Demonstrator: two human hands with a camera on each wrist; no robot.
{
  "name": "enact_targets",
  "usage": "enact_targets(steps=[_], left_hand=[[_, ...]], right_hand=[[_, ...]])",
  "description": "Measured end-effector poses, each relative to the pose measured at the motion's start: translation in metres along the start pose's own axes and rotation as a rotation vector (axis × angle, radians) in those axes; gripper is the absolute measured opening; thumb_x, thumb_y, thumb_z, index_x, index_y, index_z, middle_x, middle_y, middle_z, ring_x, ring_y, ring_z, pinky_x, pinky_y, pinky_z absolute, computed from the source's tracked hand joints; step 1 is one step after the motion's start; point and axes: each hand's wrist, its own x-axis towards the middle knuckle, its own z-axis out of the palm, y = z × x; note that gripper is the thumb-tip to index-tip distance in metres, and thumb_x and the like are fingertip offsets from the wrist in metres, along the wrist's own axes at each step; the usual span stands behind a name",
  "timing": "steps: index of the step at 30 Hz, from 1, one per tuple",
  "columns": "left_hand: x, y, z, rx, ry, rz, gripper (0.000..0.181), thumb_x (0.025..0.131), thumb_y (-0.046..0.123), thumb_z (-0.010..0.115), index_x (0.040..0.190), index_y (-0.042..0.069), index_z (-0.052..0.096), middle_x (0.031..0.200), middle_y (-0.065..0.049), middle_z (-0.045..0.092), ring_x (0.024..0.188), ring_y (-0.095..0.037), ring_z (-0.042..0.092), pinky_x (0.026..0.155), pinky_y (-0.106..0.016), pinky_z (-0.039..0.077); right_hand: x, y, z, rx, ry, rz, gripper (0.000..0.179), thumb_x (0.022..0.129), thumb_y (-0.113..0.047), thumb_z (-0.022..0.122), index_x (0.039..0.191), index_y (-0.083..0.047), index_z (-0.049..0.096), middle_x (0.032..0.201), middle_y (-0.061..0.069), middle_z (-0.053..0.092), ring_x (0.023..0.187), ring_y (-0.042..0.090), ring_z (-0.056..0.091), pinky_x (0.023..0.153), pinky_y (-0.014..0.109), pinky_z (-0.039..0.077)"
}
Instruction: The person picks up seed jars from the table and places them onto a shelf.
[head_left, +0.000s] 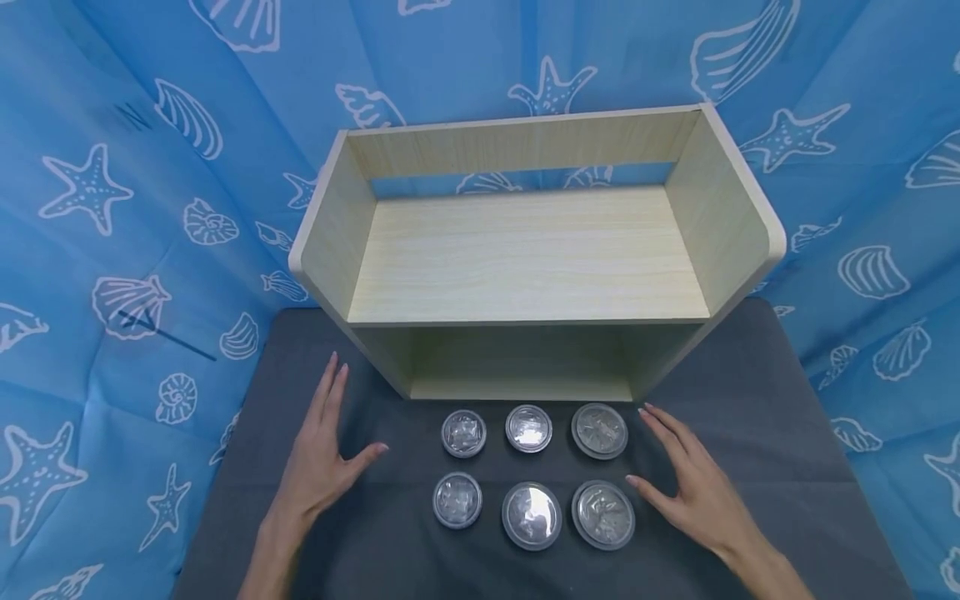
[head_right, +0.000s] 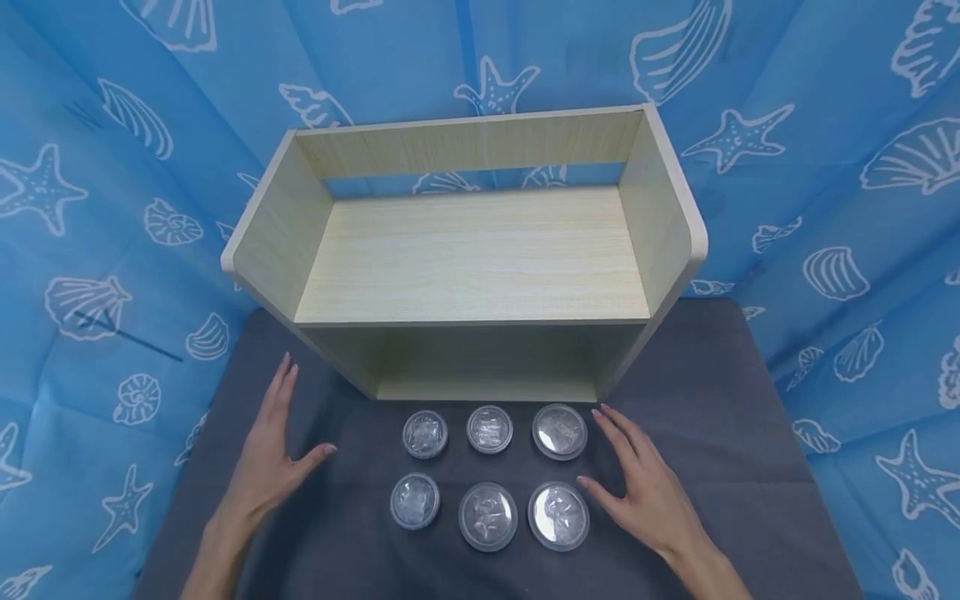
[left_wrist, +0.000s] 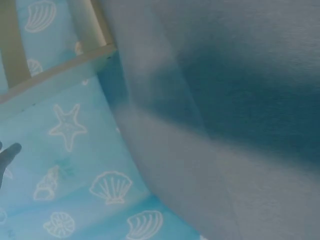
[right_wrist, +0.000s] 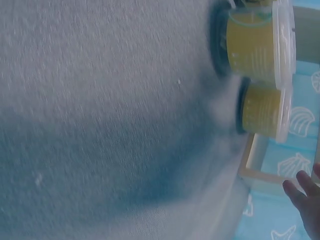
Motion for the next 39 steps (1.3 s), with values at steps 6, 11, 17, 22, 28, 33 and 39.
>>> enact_targets(steps=[6,11,17,22,28,33,39], left_hand=[[0.01,0.005,-0.006,-0.096,0.032,0.025,0.107,0.081,0.067,0.069,0.16,0.017,0.017,0.166,-0.005,0.012,0.148,-0.037,0.022,0.101,-0.071,0.03],[0.016,0.008,-0.009,-0.154,0.072,0.043,0.105,0.082,0.068,0.066,0.16,0.017,0.017,0.166,-0.004,0.014,0.149,-0.034,0.02,0.105,-0.069,0.026],[0.025,0.012,-0.012,-0.232,0.154,0.122,0.103,0.085,0.066,0.064,0.158,0.007,0.022,0.164,-0.011,0.02,0.146,-0.032,0.028,0.113,-0.035,0.031],[0.034,0.017,-0.017,-0.309,0.19,0.17,0.103,0.086,0.066,0.063,0.156,0.003,0.024,0.163,-0.013,0.023,0.144,-0.033,0.033,0.111,-0.028,0.033],[0.045,0.02,-0.022,-0.402,0.21,0.228,0.104,0.086,0.064,0.064,0.155,-0.002,0.023,0.162,-0.016,0.024,0.14,-0.043,0.036,0.109,-0.035,0.036],[0.051,0.023,-0.026,-0.46,0.225,0.232,0.102,0.087,0.062,0.065,0.156,-0.001,0.023,0.161,-0.016,0.025,0.14,-0.042,0.036,0.109,-0.035,0.037],[0.058,0.029,-0.034,-0.517,0.217,0.221,0.099,0.088,0.057,0.067,0.157,0.002,0.022,0.162,-0.015,0.025,0.143,-0.035,0.034,0.11,-0.033,0.036]], right_hand=[[-0.002,-0.006,0.006,0.118,0.008,-0.034,0.094,0.072,-0.019,0.088,0.152,-0.008,0.039,0.149,0.013,0.043,0.139,0.011,0.037,0.11,0.013,0.021],[-0.005,-0.012,0.01,0.18,0.04,-0.068,0.091,0.068,-0.013,0.088,0.147,-0.003,0.044,0.144,0.012,0.048,0.136,0.008,0.04,0.109,0.014,0.024],[-0.011,-0.018,0.015,0.225,0.069,-0.086,0.091,0.062,-0.006,0.09,0.143,-0.001,0.049,0.137,0.009,0.053,0.116,0.007,0.052,0.1,0.012,0.032],[-0.015,-0.019,0.021,0.266,0.099,-0.137,0.087,0.059,-0.005,0.09,0.137,0.002,0.053,0.132,0.013,0.057,0.107,0.008,0.055,0.095,0.017,0.038],[-0.019,-0.026,0.028,0.338,0.103,-0.149,0.086,0.054,0.004,0.089,0.132,0.006,0.055,0.125,0.018,0.059,0.117,0.009,0.054,0.096,0.014,0.039],[-0.022,-0.029,0.034,0.391,0.097,-0.16,0.084,0.053,0.007,0.089,0.13,0.008,0.056,0.124,0.019,0.06,0.12,0.013,0.054,0.096,0.014,0.039],[-0.029,-0.024,0.043,0.419,0.058,-0.133,0.081,0.061,-0.001,0.09,0.134,0.001,0.056,0.128,0.013,0.061,0.125,0.011,0.052,0.104,0.017,0.033]])
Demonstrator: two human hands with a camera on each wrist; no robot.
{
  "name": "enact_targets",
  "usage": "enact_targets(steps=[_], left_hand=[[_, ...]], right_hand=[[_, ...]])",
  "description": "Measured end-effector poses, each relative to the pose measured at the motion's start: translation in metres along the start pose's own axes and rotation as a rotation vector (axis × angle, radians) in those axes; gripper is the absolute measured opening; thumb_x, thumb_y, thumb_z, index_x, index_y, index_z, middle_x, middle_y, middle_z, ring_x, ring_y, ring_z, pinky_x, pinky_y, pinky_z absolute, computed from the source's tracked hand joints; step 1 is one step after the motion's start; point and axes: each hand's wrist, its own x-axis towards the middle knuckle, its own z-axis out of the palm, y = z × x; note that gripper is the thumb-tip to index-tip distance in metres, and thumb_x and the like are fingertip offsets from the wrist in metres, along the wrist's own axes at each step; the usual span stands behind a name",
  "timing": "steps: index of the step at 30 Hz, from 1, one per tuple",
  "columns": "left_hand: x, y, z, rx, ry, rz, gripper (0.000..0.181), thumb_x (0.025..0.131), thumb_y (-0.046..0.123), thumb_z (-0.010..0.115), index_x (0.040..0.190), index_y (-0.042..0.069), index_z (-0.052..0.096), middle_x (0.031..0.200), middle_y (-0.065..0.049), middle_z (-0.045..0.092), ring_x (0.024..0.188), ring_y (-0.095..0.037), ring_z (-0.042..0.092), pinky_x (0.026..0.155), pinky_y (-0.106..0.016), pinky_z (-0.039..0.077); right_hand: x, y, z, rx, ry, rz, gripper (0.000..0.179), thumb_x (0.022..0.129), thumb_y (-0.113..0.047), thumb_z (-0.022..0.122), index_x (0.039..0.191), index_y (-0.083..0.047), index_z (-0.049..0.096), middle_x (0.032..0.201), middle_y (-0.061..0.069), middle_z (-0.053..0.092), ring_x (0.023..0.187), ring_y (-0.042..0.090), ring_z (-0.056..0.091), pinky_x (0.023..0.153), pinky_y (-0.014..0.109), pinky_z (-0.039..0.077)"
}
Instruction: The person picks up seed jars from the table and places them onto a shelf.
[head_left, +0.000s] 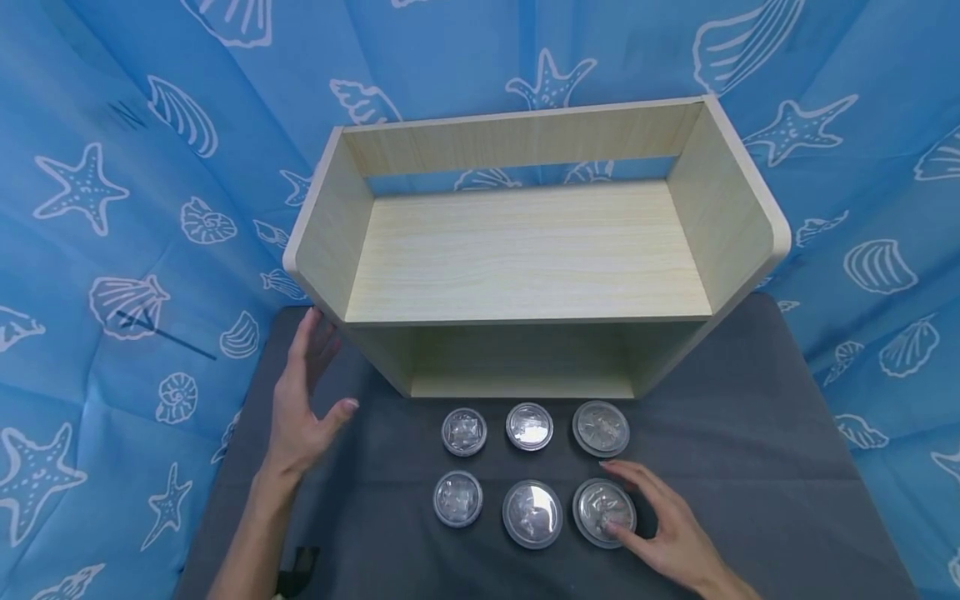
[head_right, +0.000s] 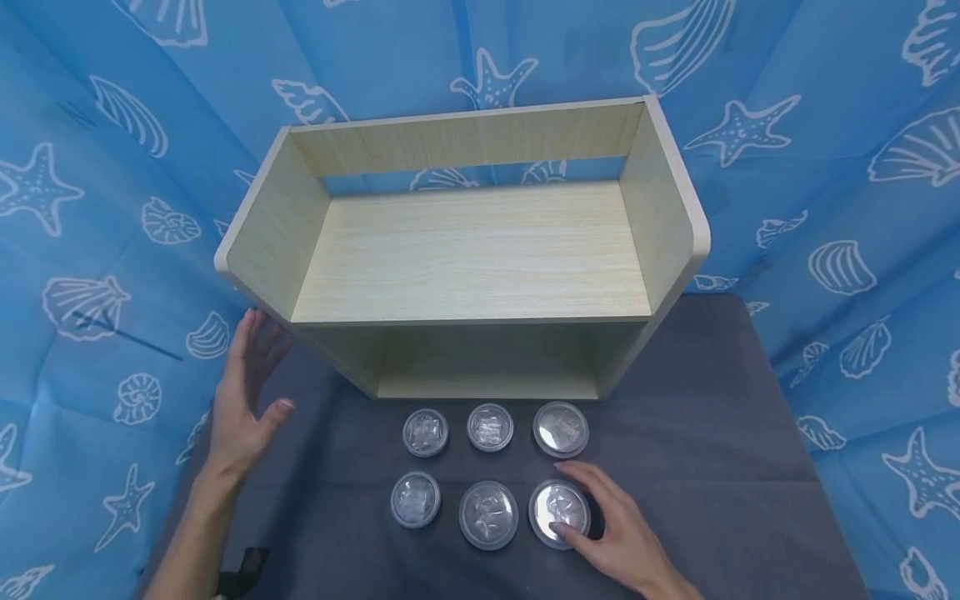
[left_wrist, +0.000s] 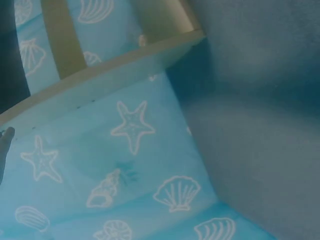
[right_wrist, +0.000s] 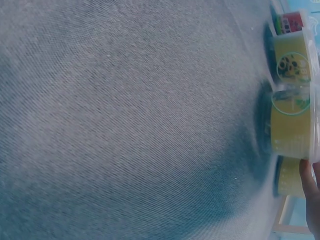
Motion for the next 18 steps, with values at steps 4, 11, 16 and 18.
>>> enact_targets(steps=[4,11,16,18], left_hand=[[0.006,0.004,-0.001,-0.044,0.001,0.006,0.098,0.089,0.055,0.067,0.157,0.001,0.02,0.162,-0.015,0.024,0.145,-0.035,0.031,0.11,-0.033,0.035],[0.017,0.01,-0.003,-0.067,0.01,0.015,0.098,0.09,0.055,0.066,0.157,0.001,0.019,0.163,-0.015,0.022,0.147,-0.037,0.026,0.111,-0.035,0.035],[0.025,0.014,-0.006,-0.067,0.022,0.014,0.097,0.09,0.054,0.067,0.157,0.002,0.02,0.163,-0.013,0.022,0.147,-0.036,0.025,0.11,-0.035,0.036],[0.028,0.016,-0.007,-0.071,0.03,0.022,0.097,0.09,0.053,0.067,0.157,0.002,0.02,0.163,-0.013,0.022,0.147,-0.037,0.026,0.11,-0.036,0.037]], right_hand=[[-0.005,0.004,0.003,-0.004,-0.023,0.017,0.08,0.064,-0.005,0.09,0.136,0.0,0.055,0.131,0.011,0.06,0.129,0.011,0.05,0.108,0.018,0.028],[-0.011,0.005,0.008,-0.004,-0.065,0.104,0.081,0.07,-0.011,0.09,0.141,-0.004,0.052,0.135,0.009,0.058,0.131,0.005,0.047,0.107,0.015,0.027],[-0.016,0.006,0.011,-0.009,-0.096,0.148,0.082,0.071,-0.015,0.089,0.143,-0.006,0.051,0.136,0.01,0.058,0.13,0.003,0.047,0.105,0.012,0.026],[-0.017,0.007,0.013,-0.013,-0.108,0.155,0.082,0.072,-0.017,0.089,0.143,-0.006,0.05,0.136,0.01,0.058,0.129,0.003,0.048,0.104,0.011,0.026]])
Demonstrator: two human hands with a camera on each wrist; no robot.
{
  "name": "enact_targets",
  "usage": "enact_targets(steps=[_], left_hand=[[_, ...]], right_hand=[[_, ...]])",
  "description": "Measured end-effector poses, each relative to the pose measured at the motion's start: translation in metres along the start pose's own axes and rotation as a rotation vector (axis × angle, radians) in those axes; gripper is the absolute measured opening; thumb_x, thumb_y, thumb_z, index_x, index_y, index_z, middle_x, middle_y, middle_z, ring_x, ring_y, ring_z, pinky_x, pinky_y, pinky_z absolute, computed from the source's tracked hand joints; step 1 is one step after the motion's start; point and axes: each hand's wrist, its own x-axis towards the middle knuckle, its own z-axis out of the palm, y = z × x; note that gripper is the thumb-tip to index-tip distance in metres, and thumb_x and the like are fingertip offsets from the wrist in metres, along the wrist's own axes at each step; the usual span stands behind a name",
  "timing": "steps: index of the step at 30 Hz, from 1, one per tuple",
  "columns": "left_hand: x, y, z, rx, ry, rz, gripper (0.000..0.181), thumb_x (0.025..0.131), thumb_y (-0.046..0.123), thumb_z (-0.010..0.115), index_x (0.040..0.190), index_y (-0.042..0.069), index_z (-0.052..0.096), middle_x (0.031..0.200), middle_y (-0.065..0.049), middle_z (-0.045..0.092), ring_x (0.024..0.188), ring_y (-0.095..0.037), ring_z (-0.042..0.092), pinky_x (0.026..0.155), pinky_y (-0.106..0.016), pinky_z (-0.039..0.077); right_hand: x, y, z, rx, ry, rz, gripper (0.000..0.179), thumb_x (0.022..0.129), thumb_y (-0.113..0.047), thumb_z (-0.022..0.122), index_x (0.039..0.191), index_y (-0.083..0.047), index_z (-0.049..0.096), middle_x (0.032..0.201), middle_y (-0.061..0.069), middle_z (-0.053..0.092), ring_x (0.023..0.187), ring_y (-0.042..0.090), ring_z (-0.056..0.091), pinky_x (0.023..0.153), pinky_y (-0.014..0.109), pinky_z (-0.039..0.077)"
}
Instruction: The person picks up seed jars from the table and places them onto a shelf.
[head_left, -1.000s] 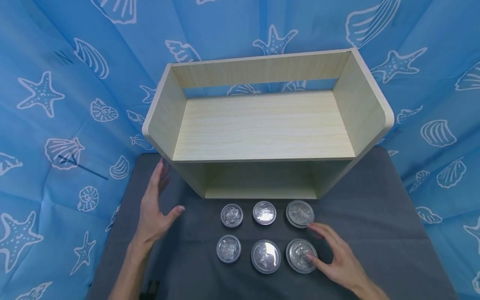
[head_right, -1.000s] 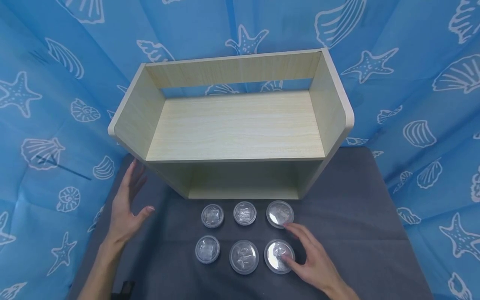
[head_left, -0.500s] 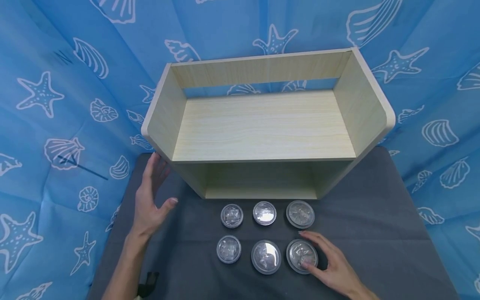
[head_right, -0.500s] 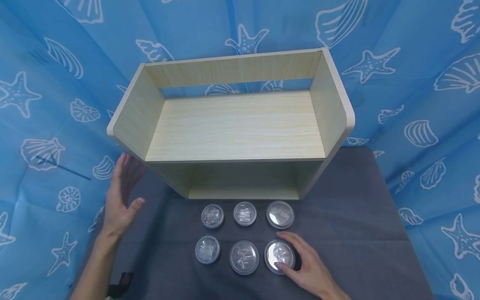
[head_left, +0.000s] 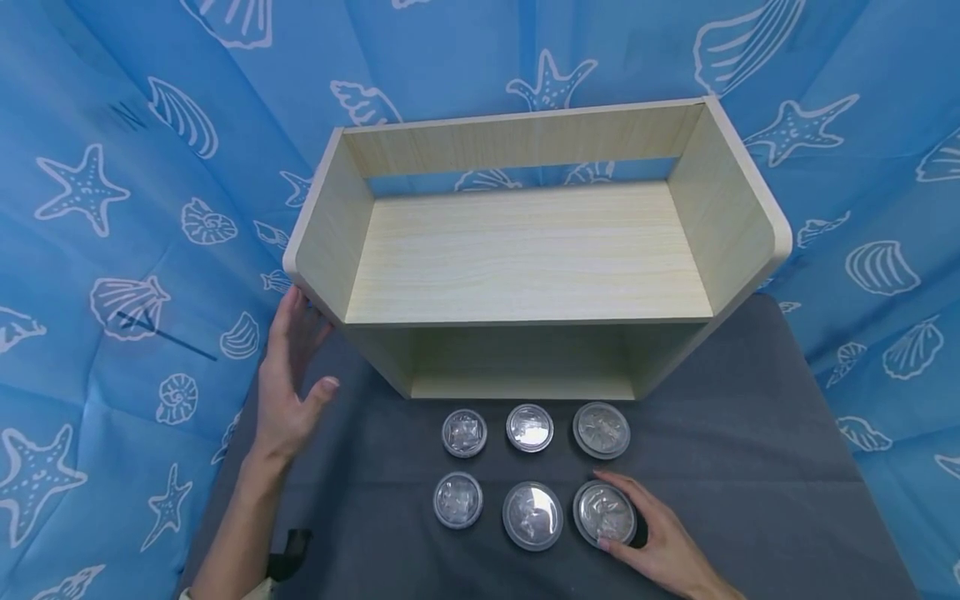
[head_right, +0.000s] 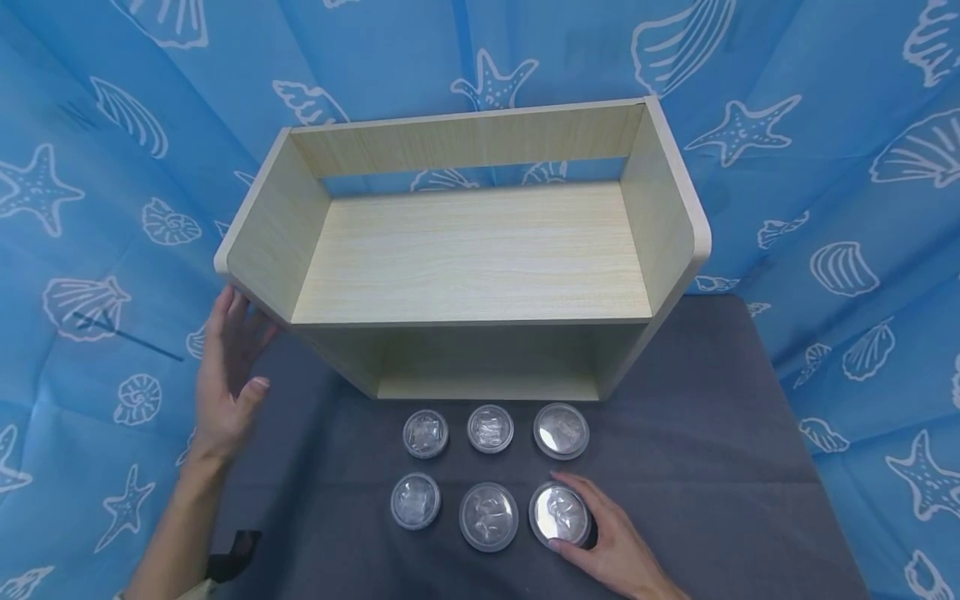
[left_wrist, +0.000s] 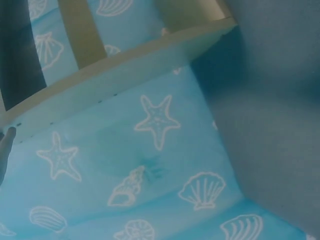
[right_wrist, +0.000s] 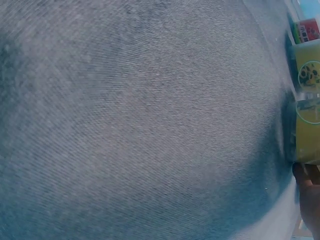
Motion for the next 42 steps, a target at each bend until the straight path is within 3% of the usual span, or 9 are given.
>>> enact_targets(steps=[6,13,18,22,31,37,42], left_hand=[[0.01,0.004,-0.002,-0.022,0.024,0.027,0.098,0.089,0.053,0.067,0.156,-0.001,0.02,0.162,-0.015,0.023,0.145,-0.039,0.028,0.111,-0.04,0.036],[0.014,0.008,-0.003,-0.048,0.041,0.001,0.091,0.091,0.046,0.067,0.156,0.002,0.022,0.162,-0.014,0.025,0.146,-0.037,0.028,0.112,-0.043,0.034],[0.018,0.011,-0.004,-0.055,0.057,-0.005,0.086,0.093,0.045,0.064,0.156,0.002,0.024,0.161,-0.014,0.027,0.145,-0.037,0.03,0.112,-0.043,0.034],[0.024,0.013,-0.005,-0.078,0.071,0.012,0.08,0.096,0.043,0.061,0.155,0.001,0.026,0.159,-0.017,0.029,0.144,-0.039,0.031,0.111,-0.043,0.034],[0.033,0.015,-0.005,-0.078,0.066,0.029,0.074,0.098,0.04,0.058,0.154,0.001,0.028,0.157,-0.018,0.033,0.142,-0.038,0.034,0.108,-0.039,0.037],[0.04,0.016,-0.005,-0.108,0.07,0.034,0.074,0.098,0.043,0.059,0.152,0.0,0.031,0.155,-0.019,0.034,0.141,-0.038,0.036,0.105,-0.037,0.038],[0.046,0.018,-0.006,-0.099,0.077,0.043,0.065,0.1,0.036,0.054,0.149,-0.002,0.036,0.155,-0.019,0.036,0.14,-0.037,0.038,0.103,-0.036,0.041]], right_hand=[[-0.004,0.003,0.002,-0.001,-0.054,0.069,0.085,0.073,-0.022,0.09,0.145,-0.008,0.048,0.139,0.007,0.056,0.129,0.002,0.046,0.103,0.01,0.026],[-0.004,0.003,0.003,-0.047,-0.047,0.066,0.093,0.065,-0.023,0.094,0.145,-0.012,0.049,0.138,0.001,0.055,0.125,0.006,0.05,0.1,0.009,0.027],[-0.003,0.002,0.001,-0.024,-0.065,0.075,0.091,0.068,-0.02,0.093,0.146,-0.011,0.047,0.139,0.001,0.054,0.128,0.004,0.047,0.102,0.009,0.027],[0.0,0.002,-0.003,-0.01,-0.044,0.03,0.092,0.065,-0.014,0.093,0.145,-0.008,0.048,0.136,0.007,0.057,0.128,0.005,0.048,0.104,0.01,0.026],[0.008,-0.005,-0.012,-0.013,-0.032,-0.028,0.093,0.063,-0.013,0.094,0.143,-0.004,0.048,0.135,0.008,0.057,0.128,0.004,0.047,0.106,0.012,0.026],[0.022,-0.008,-0.02,0.001,0.017,-0.15,0.096,0.056,-0.008,0.094,0.14,0.002,0.05,0.133,0.013,0.058,0.129,0.008,0.048,0.107,0.016,0.028],[0.034,-0.016,-0.028,-0.026,0.014,-0.168,0.096,0.056,-0.01,0.094,0.14,0.0,0.05,0.135,0.009,0.057,0.13,0.006,0.047,0.108,0.016,0.028]])
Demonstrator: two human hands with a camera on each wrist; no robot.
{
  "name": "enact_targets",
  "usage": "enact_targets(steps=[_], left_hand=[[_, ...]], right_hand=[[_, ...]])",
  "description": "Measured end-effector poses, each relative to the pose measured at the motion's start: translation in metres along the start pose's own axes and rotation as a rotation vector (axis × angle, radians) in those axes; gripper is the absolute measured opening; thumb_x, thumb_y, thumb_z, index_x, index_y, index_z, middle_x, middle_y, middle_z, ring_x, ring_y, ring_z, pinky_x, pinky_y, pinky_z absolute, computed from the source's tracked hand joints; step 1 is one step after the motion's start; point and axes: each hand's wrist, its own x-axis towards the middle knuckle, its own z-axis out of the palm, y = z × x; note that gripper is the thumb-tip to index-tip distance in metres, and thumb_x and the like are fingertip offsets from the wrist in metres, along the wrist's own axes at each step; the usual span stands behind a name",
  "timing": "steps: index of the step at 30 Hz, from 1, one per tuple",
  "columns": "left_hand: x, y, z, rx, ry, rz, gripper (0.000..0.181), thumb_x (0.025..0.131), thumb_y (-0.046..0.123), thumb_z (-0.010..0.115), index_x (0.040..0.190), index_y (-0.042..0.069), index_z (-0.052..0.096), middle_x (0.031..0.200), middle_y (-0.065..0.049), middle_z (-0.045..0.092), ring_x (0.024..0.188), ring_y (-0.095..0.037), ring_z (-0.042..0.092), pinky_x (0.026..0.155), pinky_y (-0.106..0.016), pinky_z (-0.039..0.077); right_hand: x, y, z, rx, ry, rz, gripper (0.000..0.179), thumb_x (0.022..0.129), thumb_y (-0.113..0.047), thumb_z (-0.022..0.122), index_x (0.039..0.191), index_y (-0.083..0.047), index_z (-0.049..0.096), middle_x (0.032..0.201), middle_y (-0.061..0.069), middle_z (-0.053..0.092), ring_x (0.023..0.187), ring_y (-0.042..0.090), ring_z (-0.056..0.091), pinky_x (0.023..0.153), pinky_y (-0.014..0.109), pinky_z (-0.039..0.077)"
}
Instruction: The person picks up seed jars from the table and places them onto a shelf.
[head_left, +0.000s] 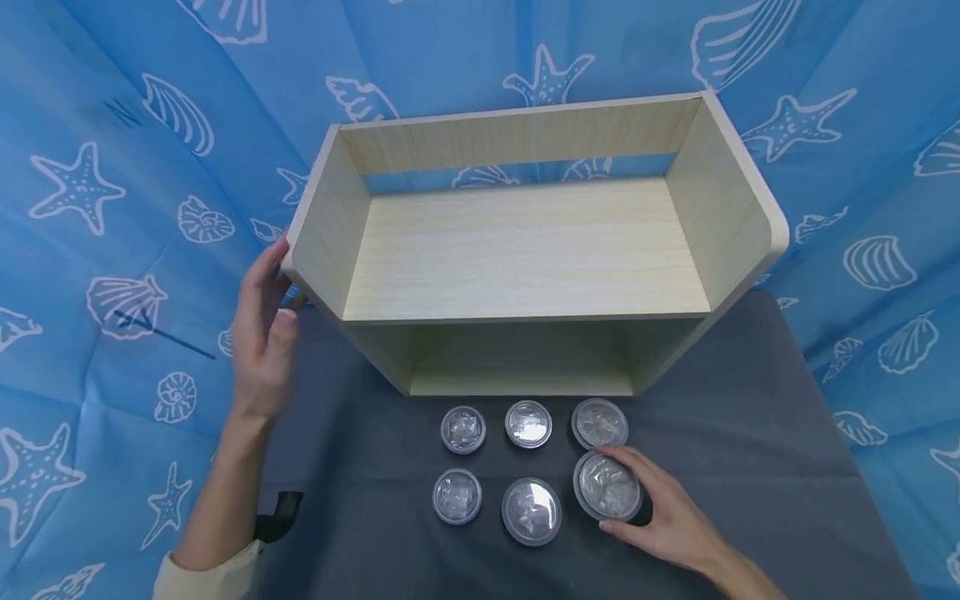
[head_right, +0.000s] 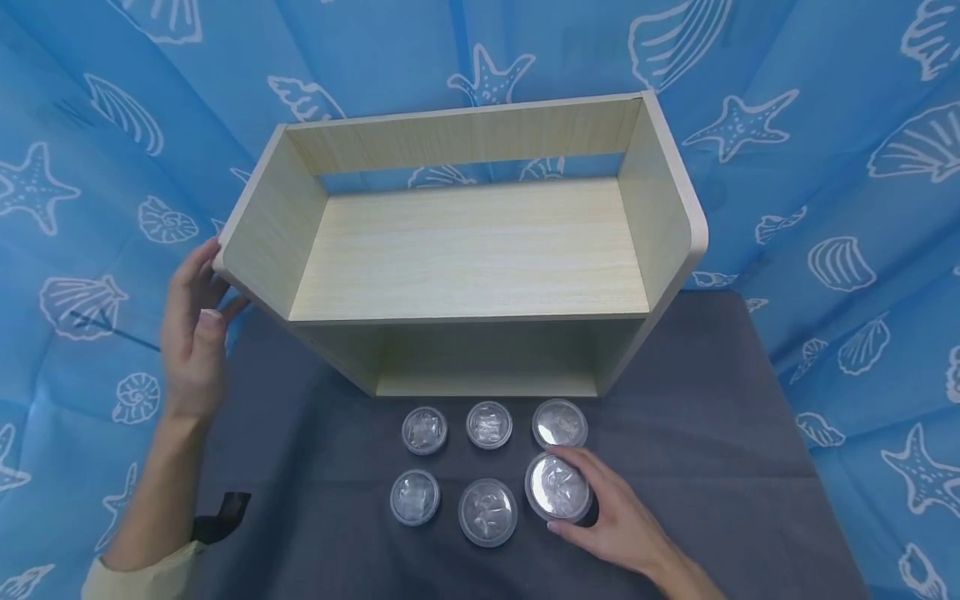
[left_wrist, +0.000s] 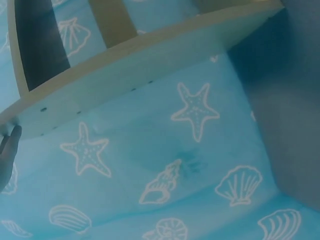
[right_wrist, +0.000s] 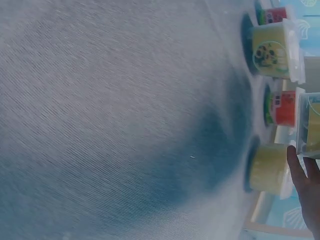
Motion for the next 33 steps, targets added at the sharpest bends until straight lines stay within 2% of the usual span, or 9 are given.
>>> enact_targets(steps=[5,11,17,23,28,33], left_hand=[[0.006,0.002,-0.001,0.04,-0.004,0.003,0.059,0.102,0.033,0.051,0.148,-0.002,0.039,0.154,-0.018,0.038,0.14,-0.036,0.037,0.105,-0.038,0.041],[0.01,0.002,-0.004,0.069,-0.008,-0.023,0.057,0.103,0.036,0.05,0.147,0.0,0.042,0.155,-0.016,0.038,0.137,-0.034,0.042,0.099,-0.034,0.045],[0.016,0.002,-0.004,0.04,-0.012,-0.066,0.051,0.104,0.032,0.049,0.145,0.003,0.047,0.156,-0.013,0.037,0.142,-0.032,0.036,0.101,-0.037,0.045],[0.021,-0.001,-0.004,0.008,-0.015,-0.09,0.045,0.105,0.027,0.048,0.143,0.002,0.049,0.156,-0.014,0.037,0.145,-0.03,0.031,0.099,-0.031,0.046],[0.023,-0.001,-0.004,0.026,-0.008,-0.116,0.04,0.105,0.018,0.045,0.142,0.003,0.05,0.154,-0.014,0.04,0.142,-0.029,0.036,0.096,-0.026,0.047],[0.025,-0.002,-0.003,0.008,-0.01,-0.116,0.04,0.105,0.017,0.044,0.142,0.004,0.049,0.15,-0.014,0.043,0.13,-0.031,0.047,0.091,-0.025,0.048]], right_hand=[[0.01,-0.006,-0.007,0.008,-0.012,-0.014,0.095,0.057,-0.01,0.093,0.141,-0.002,0.05,0.137,0.008,0.057,0.131,0.008,0.047,0.108,0.016,0.027],[0.018,-0.009,-0.014,0.009,-0.004,-0.015,0.095,0.057,-0.01,0.093,0.142,-0.003,0.05,0.136,0.007,0.057,0.13,0.008,0.047,0.107,0.016,0.029],[0.026,-0.013,-0.022,0.031,-0.002,-0.022,0.094,0.057,-0.007,0.093,0.141,-0.001,0.05,0.135,0.012,0.055,0.131,0.011,0.046,0.107,0.017,0.029],[0.035,-0.02,-0.031,0.033,-0.018,-0.01,0.094,0.059,-0.008,0.093,0.142,-0.002,0.05,0.135,0.01,0.055,0.128,0.01,0.047,0.105,0.016,0.03],[0.044,-0.026,-0.038,0.022,-0.024,-0.005,0.094,0.058,-0.009,0.093,0.142,-0.003,0.05,0.135,0.008,0.056,0.126,0.01,0.049,0.104,0.016,0.031],[0.054,-0.032,-0.045,0.033,-0.034,-0.001,0.094,0.059,-0.008,0.093,0.142,-0.004,0.049,0.137,0.007,0.055,0.125,0.011,0.05,0.102,0.016,0.032]])
